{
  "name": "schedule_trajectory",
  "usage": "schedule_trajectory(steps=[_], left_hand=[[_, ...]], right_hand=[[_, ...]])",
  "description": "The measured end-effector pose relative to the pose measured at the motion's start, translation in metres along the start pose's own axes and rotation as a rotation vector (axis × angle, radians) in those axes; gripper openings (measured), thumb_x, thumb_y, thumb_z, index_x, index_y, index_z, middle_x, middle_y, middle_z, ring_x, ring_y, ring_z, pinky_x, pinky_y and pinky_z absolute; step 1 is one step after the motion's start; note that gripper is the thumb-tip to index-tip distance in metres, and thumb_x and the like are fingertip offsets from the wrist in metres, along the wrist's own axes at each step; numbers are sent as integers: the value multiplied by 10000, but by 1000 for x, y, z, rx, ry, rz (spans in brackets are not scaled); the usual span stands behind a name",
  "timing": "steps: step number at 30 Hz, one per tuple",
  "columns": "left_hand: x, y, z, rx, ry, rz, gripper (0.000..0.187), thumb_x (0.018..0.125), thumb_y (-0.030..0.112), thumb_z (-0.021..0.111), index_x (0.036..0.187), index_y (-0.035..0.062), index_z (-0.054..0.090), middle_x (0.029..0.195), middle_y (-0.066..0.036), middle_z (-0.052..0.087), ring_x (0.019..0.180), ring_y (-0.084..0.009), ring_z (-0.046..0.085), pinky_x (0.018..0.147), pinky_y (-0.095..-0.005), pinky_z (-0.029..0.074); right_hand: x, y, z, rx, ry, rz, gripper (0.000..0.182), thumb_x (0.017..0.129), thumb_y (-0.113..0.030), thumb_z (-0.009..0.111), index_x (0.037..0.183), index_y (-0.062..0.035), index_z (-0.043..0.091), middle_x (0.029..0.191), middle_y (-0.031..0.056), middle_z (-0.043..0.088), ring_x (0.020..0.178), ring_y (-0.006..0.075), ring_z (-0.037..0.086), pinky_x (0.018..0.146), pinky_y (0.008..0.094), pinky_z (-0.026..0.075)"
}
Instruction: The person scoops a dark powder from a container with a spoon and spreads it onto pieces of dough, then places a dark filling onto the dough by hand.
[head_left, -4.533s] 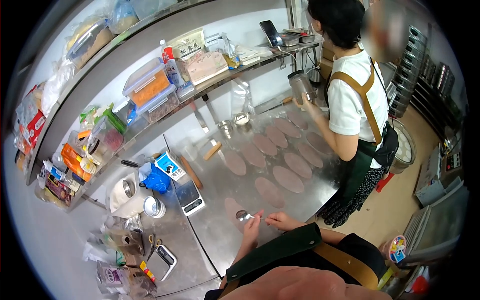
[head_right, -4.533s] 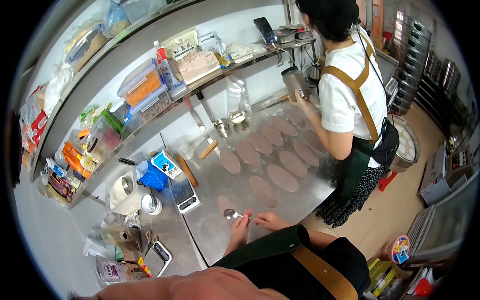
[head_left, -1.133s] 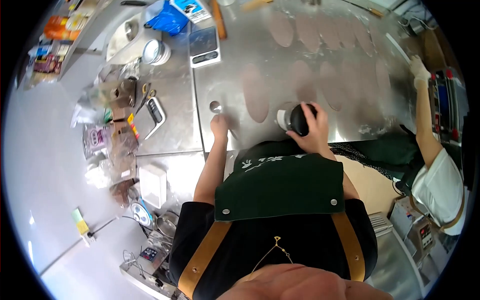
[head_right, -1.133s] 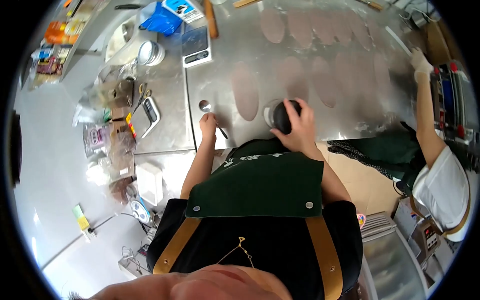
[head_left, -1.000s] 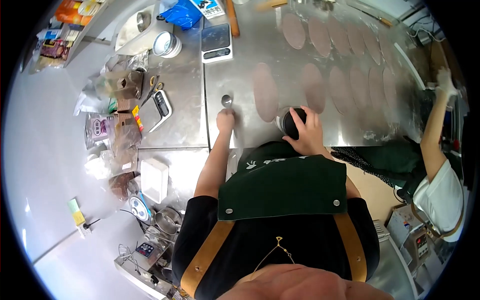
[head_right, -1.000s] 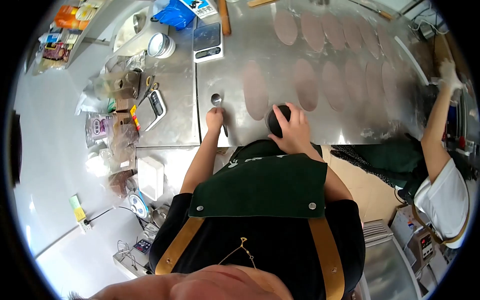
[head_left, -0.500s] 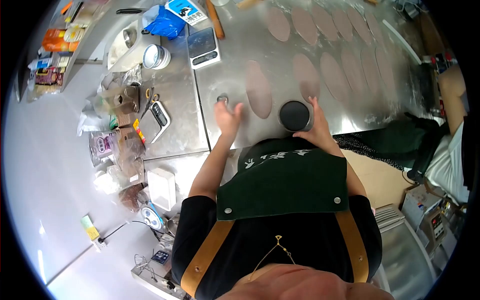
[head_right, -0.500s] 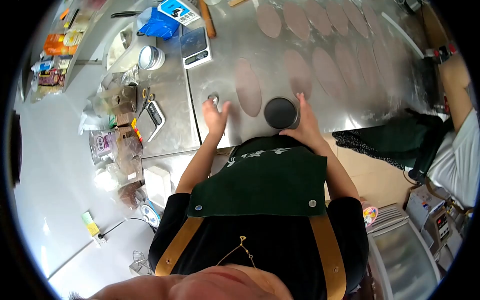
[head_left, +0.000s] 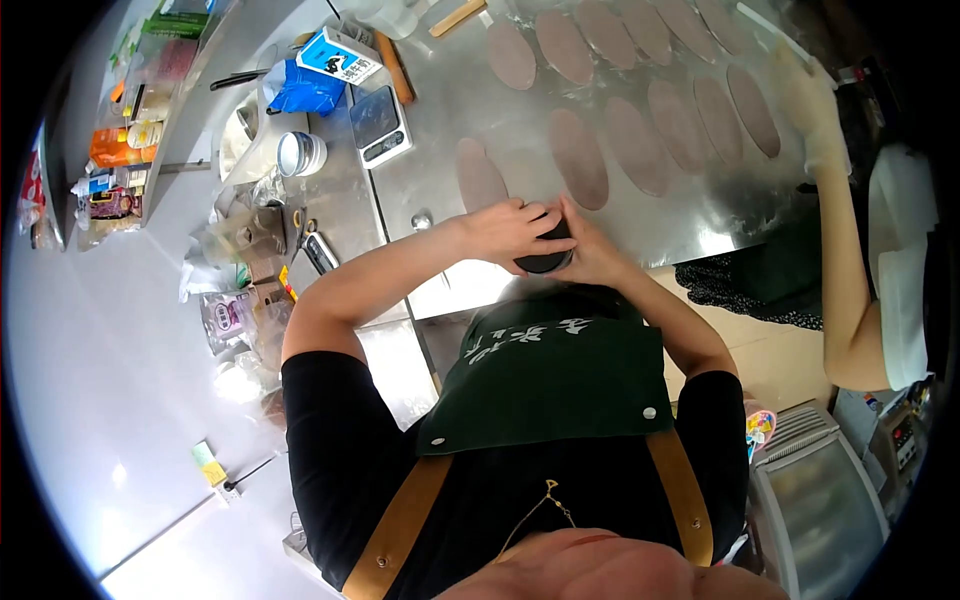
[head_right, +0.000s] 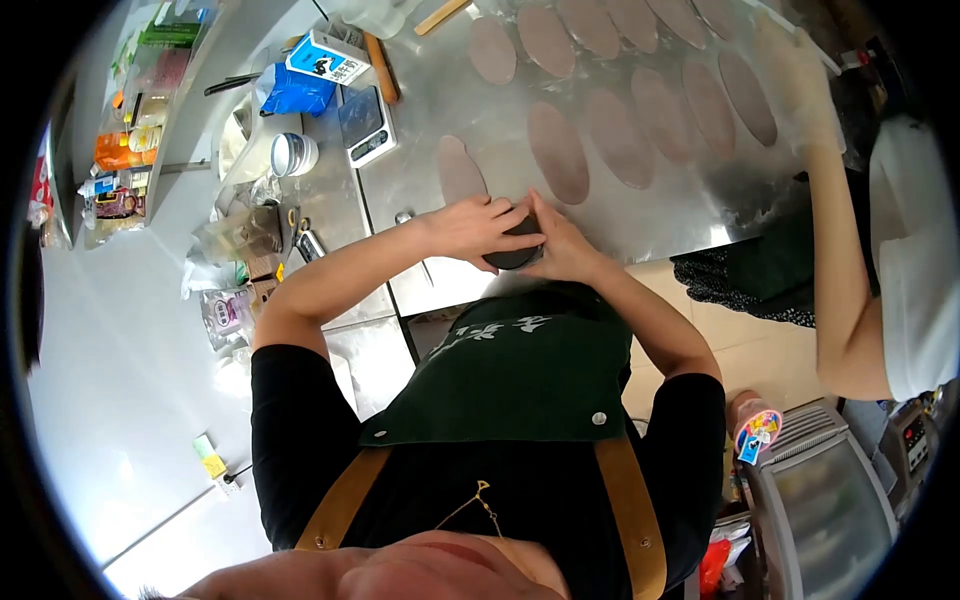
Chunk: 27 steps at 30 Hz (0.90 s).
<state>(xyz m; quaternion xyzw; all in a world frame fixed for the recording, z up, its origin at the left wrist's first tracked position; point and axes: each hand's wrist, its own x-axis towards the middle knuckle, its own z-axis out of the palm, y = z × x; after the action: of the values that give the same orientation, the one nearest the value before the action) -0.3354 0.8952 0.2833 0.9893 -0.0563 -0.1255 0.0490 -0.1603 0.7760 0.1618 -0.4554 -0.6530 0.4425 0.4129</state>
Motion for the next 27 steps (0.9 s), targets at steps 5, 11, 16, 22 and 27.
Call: schedule_trajectory(steps=[5, 11, 16, 22, 27], left_hand=[[3, 28, 13, -80, 157, -372, 900, 689, 545, 759, 1425, 143, 435, 1163, -177, 511, 909, -285, 580, 658, -350, 536], [8, 67, 2, -474, -10, -1084, 1108, 687, 653, 725, 1444, -41, 308, 1261, -273, 483, 832, -348, 677, 578, -389, 545], [-8, 53, -28, -172, 171, -575, 925, 724, 329, 797, 1492, 148, 313, 1443, -239, 380, 1156, -386, 564, 779, -380, 573], [15, 49, -29, -418, -93, -777, 773, 712, 286, 796, 1390, 151, 450, 1411, -258, 408, 1225, -391, 511, 798, -426, 571], [5, 41, -11, -355, 95, -782, 873, 646, 308, 860, 1388, 135, 434, 1422, -256, 390, 1199, -404, 531, 780, -448, 571]], right_hand=[[-8, -3, 16, -68, 198, 6, 1209, 584, -234, 906, 1494, 22, 152, 1367, 247, 462, 1248, 410, 492, 1033, 437, 424], [-11, 2, 34, -171, 367, -28, 1138, 598, -232, 904, 1465, 21, 212, 1346, 235, 475, 1220, 421, 496, 1018, 460, 430], [-10, 4, 30, -183, 335, -46, 1153, 598, -220, 903, 1476, 20, 195, 1359, 224, 471, 1222, 422, 494, 997, 464, 448], [-13, 4, 35, -212, 337, -50, 1161, 589, -208, 898, 1485, 3, 190, 1362, 216, 473, 1216, 410, 504, 991, 456, 457], [-13, -4, 35, -213, 322, -14, 1161, 585, -221, 900, 1484, 1, 199, 1361, 219, 474, 1221, 414, 501, 1000, 454, 451]])
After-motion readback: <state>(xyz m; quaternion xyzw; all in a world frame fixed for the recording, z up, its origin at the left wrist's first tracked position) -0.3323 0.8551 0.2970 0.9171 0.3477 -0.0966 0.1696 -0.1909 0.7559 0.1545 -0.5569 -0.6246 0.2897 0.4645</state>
